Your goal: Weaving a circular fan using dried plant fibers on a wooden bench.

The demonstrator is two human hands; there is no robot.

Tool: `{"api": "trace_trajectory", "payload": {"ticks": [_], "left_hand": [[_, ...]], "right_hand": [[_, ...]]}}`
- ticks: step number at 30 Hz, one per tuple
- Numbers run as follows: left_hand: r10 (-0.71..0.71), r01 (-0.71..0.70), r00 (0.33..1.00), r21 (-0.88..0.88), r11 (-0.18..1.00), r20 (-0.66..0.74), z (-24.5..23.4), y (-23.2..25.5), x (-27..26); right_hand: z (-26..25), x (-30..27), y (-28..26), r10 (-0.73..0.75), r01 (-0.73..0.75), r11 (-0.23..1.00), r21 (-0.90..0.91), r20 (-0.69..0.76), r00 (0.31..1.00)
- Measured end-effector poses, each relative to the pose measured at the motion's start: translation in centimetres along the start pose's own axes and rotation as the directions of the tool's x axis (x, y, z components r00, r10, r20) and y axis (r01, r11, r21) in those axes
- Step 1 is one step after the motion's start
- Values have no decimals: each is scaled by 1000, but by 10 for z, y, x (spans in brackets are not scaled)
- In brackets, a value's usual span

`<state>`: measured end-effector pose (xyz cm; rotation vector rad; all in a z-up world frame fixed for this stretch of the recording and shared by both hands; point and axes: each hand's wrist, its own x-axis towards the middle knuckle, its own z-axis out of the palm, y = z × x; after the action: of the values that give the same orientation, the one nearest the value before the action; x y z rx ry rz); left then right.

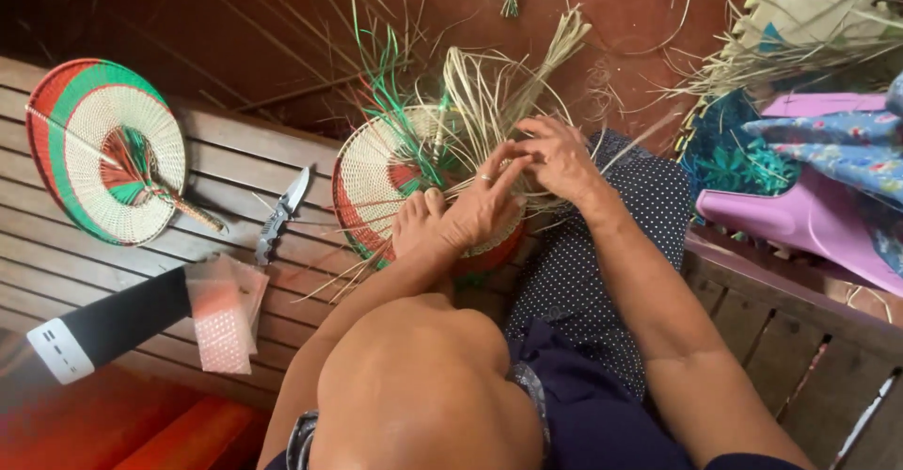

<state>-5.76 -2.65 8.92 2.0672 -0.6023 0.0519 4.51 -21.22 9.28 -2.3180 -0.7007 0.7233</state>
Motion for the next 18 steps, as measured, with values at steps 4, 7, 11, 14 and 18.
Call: {"api": "trace_trajectory", "payload": {"ticks": [4, 7, 11, 14, 18], "left_hand": [[-71, 72, 997, 74, 995, -14, 17, -20, -8], [44, -43, 999, 237, 971, 2, 21, -20, -12], [32, -98, 978, 320, 942, 204, 21, -15, -23], [16, -109, 950, 285, 952, 310, 12, -2, -26], [44, -148, 930, 264, 953, 366, 9, 2, -30]], "right_hand": [[3, 9, 6, -96, 128, 977, 169, -184, 978], [-49, 8, -40, 25, 78, 919, 387, -254, 967], [-119, 33, -54, 363, -245, 908, 339, -346, 865], [-132, 59, 40, 220, -368, 927, -64, -704, 675], [-133, 52, 64, 180, -480, 856, -193, -759, 626]]}}
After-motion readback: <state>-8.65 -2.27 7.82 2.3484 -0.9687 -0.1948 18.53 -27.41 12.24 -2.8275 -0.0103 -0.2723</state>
